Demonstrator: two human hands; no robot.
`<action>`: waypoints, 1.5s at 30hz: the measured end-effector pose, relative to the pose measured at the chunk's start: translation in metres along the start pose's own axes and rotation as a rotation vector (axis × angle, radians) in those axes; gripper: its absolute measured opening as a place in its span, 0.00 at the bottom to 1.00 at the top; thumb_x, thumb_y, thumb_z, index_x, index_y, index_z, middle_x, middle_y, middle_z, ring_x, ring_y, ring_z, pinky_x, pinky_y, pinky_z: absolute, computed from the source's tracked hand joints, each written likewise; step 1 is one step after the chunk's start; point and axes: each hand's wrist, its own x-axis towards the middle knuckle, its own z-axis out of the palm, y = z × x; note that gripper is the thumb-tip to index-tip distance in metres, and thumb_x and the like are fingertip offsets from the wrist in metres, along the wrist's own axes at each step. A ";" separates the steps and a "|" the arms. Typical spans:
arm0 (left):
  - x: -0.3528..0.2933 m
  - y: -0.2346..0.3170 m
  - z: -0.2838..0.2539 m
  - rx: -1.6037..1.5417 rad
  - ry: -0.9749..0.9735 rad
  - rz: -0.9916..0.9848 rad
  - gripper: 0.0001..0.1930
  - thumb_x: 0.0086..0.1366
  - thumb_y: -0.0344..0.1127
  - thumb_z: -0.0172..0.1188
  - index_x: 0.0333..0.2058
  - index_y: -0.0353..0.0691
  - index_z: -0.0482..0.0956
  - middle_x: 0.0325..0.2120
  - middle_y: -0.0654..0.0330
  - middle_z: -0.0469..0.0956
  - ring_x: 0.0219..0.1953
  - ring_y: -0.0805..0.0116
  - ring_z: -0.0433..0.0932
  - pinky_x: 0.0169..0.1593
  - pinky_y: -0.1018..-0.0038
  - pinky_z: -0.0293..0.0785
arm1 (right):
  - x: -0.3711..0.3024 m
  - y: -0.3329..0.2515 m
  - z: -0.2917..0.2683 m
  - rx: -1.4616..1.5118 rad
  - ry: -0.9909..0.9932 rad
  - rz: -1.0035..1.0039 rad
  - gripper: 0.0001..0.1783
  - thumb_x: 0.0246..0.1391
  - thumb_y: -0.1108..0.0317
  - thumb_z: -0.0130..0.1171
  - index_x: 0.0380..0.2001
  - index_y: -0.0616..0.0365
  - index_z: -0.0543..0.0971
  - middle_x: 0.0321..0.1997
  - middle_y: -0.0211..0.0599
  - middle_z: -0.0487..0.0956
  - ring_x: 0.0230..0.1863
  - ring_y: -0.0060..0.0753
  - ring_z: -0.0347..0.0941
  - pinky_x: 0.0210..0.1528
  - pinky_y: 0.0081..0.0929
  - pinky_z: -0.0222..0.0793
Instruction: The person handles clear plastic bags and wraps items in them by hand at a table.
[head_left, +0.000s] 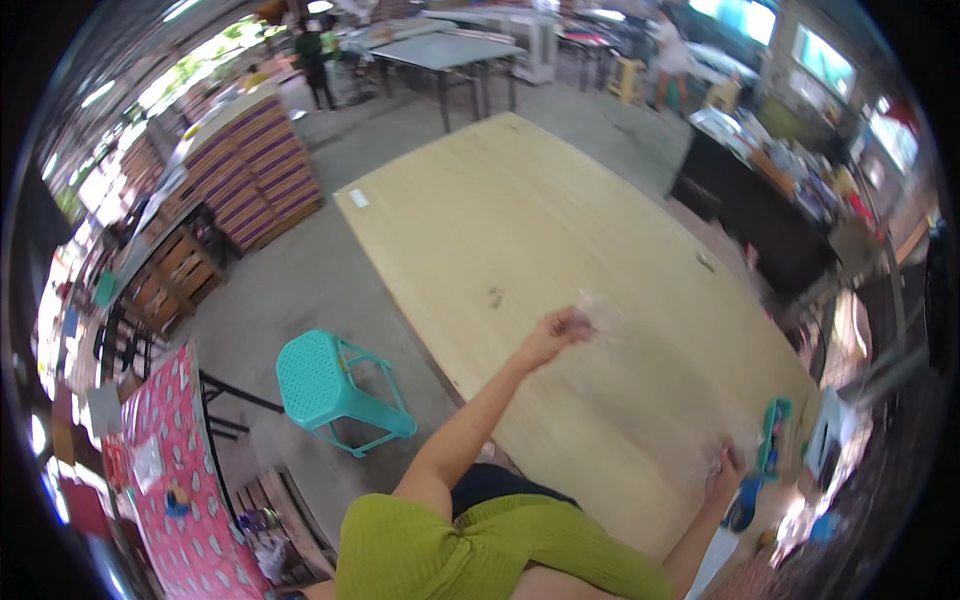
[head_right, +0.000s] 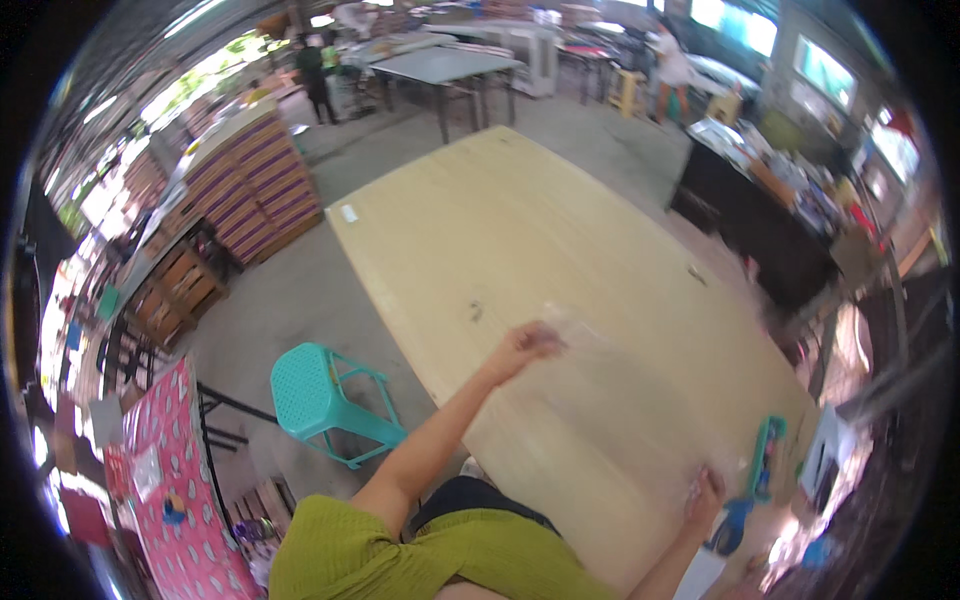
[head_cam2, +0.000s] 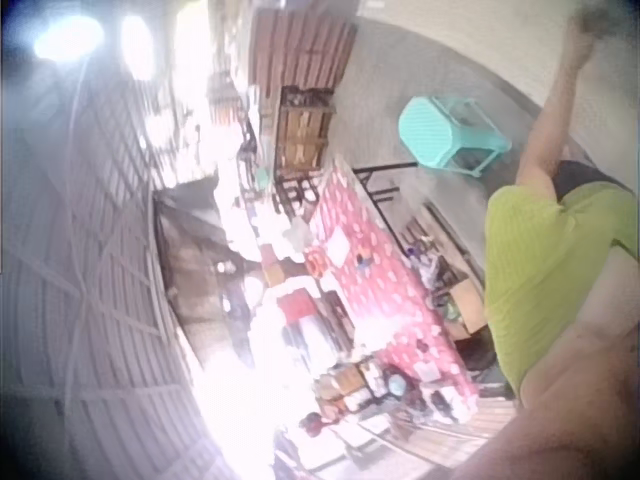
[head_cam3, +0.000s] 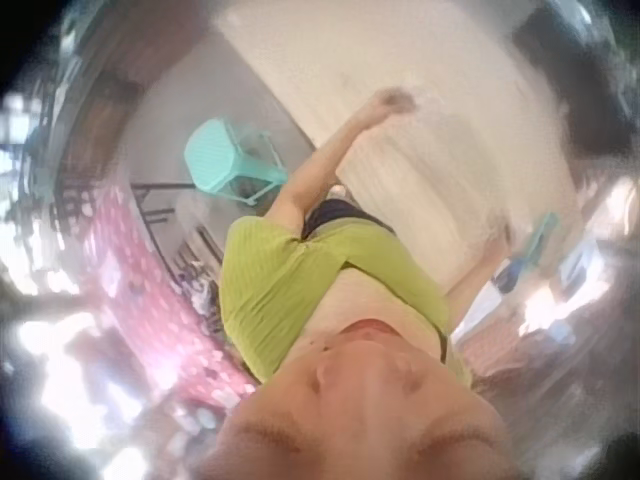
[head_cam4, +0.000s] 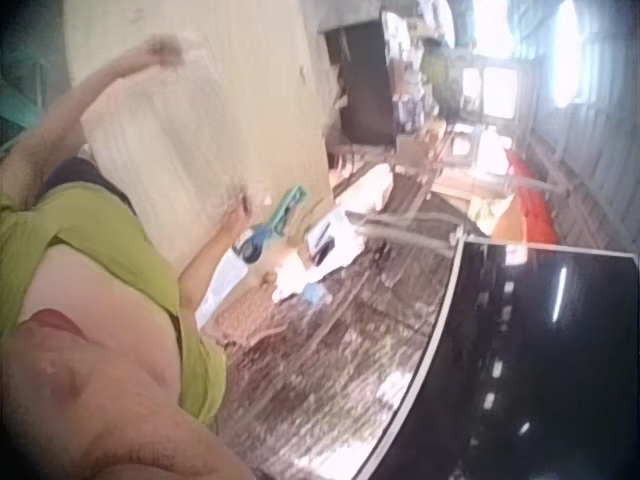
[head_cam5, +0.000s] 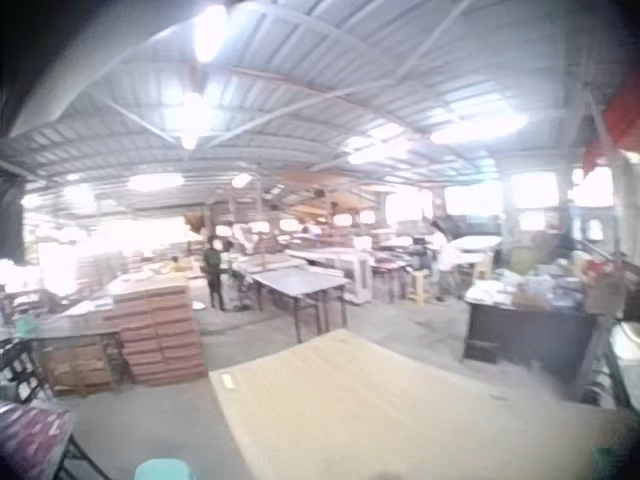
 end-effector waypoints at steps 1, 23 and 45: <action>-0.002 0.011 0.002 0.012 -0.020 0.061 0.15 0.62 0.33 0.61 0.46 0.36 0.75 0.40 0.59 0.80 0.44 0.71 0.77 0.50 0.73 0.72 | 0.003 0.002 -0.016 -0.046 0.039 -0.031 0.22 0.53 0.68 0.63 0.50 0.64 0.73 0.48 0.37 0.77 0.49 0.31 0.72 0.49 0.27 0.70; -0.042 -0.131 0.002 -0.034 -0.130 -0.779 0.13 0.60 0.30 0.61 0.44 0.33 0.76 0.34 0.60 0.78 0.34 0.71 0.77 0.36 0.74 0.75 | 0.054 0.063 -0.038 -0.896 -0.102 0.232 0.15 0.41 0.60 0.66 0.32 0.57 0.84 0.27 0.36 0.82 0.28 0.31 0.77 0.33 0.32 0.72; 0.010 -0.101 0.002 1.430 0.050 0.009 0.46 0.52 0.50 0.68 0.61 0.28 0.55 0.58 0.36 0.60 0.62 0.45 0.58 0.59 0.50 0.62 | -0.480 0.101 -0.021 -0.676 1.054 0.343 0.12 0.47 0.70 0.57 0.37 0.56 0.82 0.31 0.39 0.82 0.32 0.38 0.79 0.40 0.32 0.74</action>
